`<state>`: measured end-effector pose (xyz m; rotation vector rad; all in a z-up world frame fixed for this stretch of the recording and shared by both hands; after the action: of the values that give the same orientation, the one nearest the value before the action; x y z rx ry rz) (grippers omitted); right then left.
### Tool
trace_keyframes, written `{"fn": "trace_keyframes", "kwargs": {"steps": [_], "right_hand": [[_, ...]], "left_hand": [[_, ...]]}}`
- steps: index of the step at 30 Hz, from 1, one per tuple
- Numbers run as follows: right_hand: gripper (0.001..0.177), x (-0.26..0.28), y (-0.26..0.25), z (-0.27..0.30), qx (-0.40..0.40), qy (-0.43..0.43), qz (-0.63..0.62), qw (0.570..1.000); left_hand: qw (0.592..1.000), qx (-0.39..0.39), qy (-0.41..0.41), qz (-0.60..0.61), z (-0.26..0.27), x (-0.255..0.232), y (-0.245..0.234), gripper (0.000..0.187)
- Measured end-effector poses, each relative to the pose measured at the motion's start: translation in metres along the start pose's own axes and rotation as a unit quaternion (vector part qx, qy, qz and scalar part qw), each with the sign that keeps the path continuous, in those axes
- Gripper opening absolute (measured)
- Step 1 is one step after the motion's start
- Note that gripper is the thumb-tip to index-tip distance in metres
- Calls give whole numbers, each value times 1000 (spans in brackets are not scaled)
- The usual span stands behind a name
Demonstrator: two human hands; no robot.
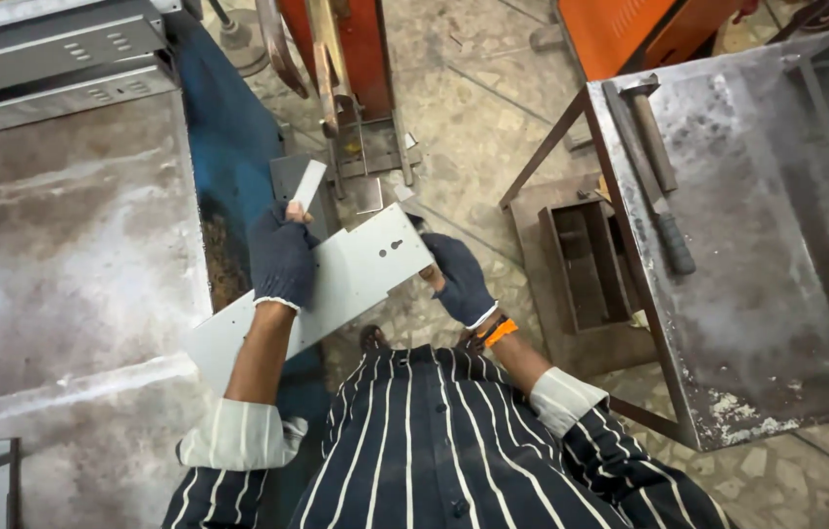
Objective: Assembling and fitting sheet metal enclosure components using a hammer and file on a workbench.
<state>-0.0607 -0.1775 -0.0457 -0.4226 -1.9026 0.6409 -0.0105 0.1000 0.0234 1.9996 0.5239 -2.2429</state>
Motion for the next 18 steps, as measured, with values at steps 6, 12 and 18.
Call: {"fn": "trace_keyframes", "kwargs": {"steps": [6,12,18], "right_hand": [[57,25,-8,-24,18,12,-140,990],[58,31,-5,-51,17,46,-167,985],[54,61,-14,-73,-4,46,-184,982]], "left_hand": [[996,-47,62,-38,13,-23,-12,41],[982,-131,118,-69,24,-50,-20,37],[980,-169,97,-45,15,-32,-37,39]]}}
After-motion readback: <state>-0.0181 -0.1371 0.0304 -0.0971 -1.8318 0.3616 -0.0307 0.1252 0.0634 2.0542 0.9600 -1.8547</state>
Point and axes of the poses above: each hand's wrist, its own z-axis away from the middle knuckle, its own y-axis out of the palm, x = y × z, the point moved 6 cm from there along -z, towards the middle knuckle, and after that the axes turned 8 degrees about z, right-handed, at the moved point
